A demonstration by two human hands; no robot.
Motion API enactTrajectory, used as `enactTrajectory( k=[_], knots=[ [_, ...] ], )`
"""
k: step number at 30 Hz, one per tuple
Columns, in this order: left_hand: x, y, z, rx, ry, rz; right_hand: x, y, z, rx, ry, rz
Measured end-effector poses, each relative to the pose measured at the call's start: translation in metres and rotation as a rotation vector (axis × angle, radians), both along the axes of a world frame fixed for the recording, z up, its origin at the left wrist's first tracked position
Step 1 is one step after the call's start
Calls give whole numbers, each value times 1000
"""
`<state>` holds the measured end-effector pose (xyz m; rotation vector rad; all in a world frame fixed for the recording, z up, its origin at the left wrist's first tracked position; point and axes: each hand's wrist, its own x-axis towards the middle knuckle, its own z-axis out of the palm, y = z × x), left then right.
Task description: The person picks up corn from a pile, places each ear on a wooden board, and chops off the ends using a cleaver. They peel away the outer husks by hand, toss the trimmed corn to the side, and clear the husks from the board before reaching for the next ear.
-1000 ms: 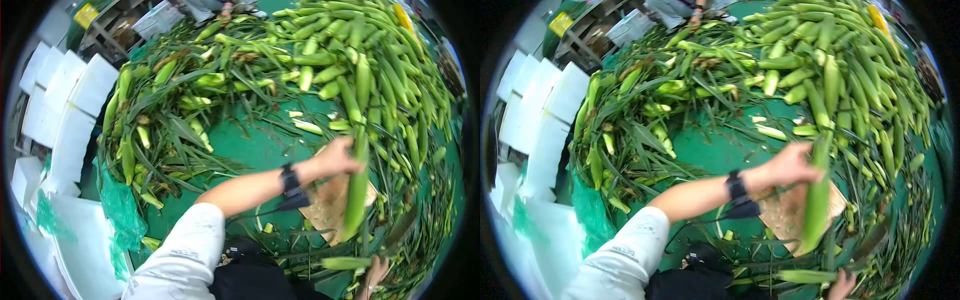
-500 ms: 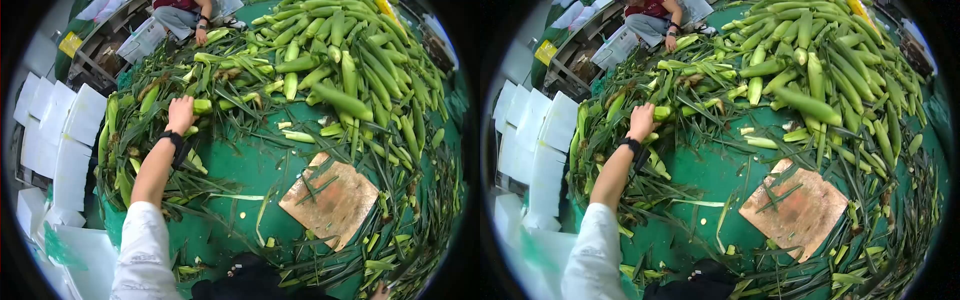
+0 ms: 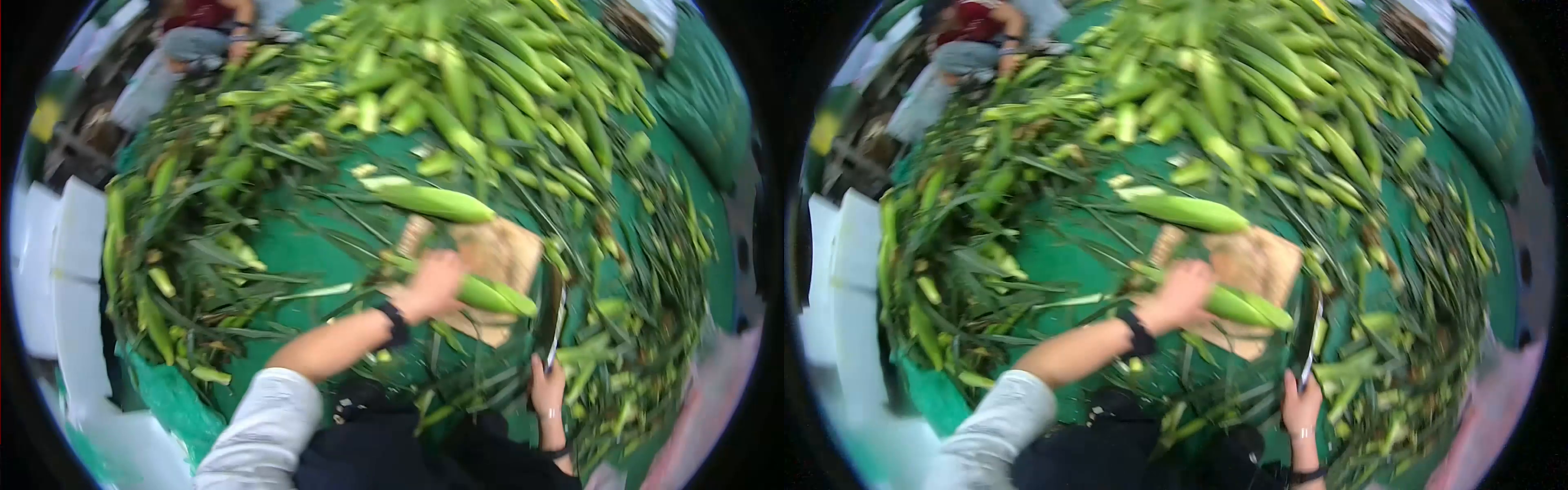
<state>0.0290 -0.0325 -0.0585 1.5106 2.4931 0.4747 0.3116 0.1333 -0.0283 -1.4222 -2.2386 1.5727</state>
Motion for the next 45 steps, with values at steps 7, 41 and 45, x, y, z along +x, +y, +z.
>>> enactTrajectory(
  k=[7,41,45],
  knots=[
    [-22,-77,9,-60,163,-16,-72,8,125,353,559,-20],
    [26,-78,59,-390,-448,136,-20,-22,64,413,602,31],
    [27,-118,42,-179,-607,189,-1,-51,3,199,-136,210]
  ],
)
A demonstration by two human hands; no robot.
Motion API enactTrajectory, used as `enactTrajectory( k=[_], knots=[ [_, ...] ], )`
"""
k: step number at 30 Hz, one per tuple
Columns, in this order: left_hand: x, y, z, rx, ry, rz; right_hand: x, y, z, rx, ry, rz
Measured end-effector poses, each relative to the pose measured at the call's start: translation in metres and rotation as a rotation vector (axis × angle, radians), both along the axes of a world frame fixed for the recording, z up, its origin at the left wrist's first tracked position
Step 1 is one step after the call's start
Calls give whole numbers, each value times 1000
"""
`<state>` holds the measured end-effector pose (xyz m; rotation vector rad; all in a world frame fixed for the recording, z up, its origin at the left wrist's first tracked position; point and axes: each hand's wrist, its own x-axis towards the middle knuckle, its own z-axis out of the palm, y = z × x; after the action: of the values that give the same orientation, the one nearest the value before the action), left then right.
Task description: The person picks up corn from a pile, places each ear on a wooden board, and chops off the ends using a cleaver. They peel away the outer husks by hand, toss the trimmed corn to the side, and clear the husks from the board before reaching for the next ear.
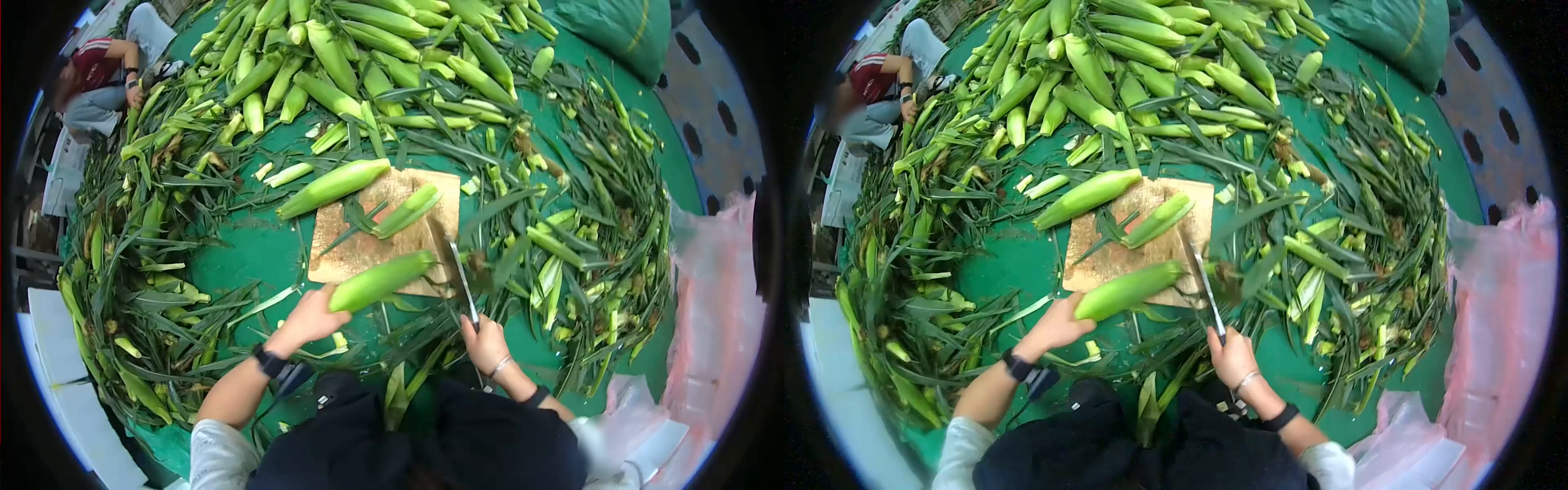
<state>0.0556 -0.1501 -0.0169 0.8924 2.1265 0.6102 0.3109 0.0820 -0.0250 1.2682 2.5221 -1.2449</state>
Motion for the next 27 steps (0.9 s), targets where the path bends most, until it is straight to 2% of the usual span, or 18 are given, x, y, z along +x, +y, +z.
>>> enactTrajectory(
  k=[1,2,3,5,8,9,10,13,14,15,17,18,20,21,22,24,25,27],
  knots=[
    [-2,1,10,205,-138,131,3,11,7,-5,-14,-23],
    [-11,-13,36,-88,-758,498,7,18,16,15,-70,-62],
    [-8,-29,33,6,-927,770,6,26,24,35,-104,-115],
    [-26,-19,40,275,-1057,873,11,37,13,45,-48,-218],
    [-91,84,45,588,-895,552,-6,19,33,90,-14,-145],
    [-118,121,55,531,-664,336,-10,12,40,84,10,-86],
    [-136,154,56,831,-197,173,-15,9,47,85,37,-30],
    [-183,150,24,296,638,122,-21,11,54,82,94,200],
    [-180,135,17,-195,575,14,-27,12,58,-28,63,231],
    [-181,123,11,-428,378,-159,-28,13,49,-160,32,243],
    [-164,107,-7,-352,487,-71,-34,9,30,-319,-1,273],
    [-156,102,-24,-8,639,7,-29,8,14,-346,6,339],
    [-141,142,-5,153,446,168,-27,6,-17,-575,-26,215],
    [-139,172,-15,433,551,188,-49,1,14,-647,-71,161],
    [-135,207,13,432,294,180,-58,7,12,-633,-44,132],
    [-130,275,49,953,-2,134,-71,35,8,-566,41,9],
    [-129,291,61,1111,67,176,-78,57,5,-514,101,-78],
    [-155,239,102,1049,67,87,-65,131,-31,-404,170,-554]
  ],
)
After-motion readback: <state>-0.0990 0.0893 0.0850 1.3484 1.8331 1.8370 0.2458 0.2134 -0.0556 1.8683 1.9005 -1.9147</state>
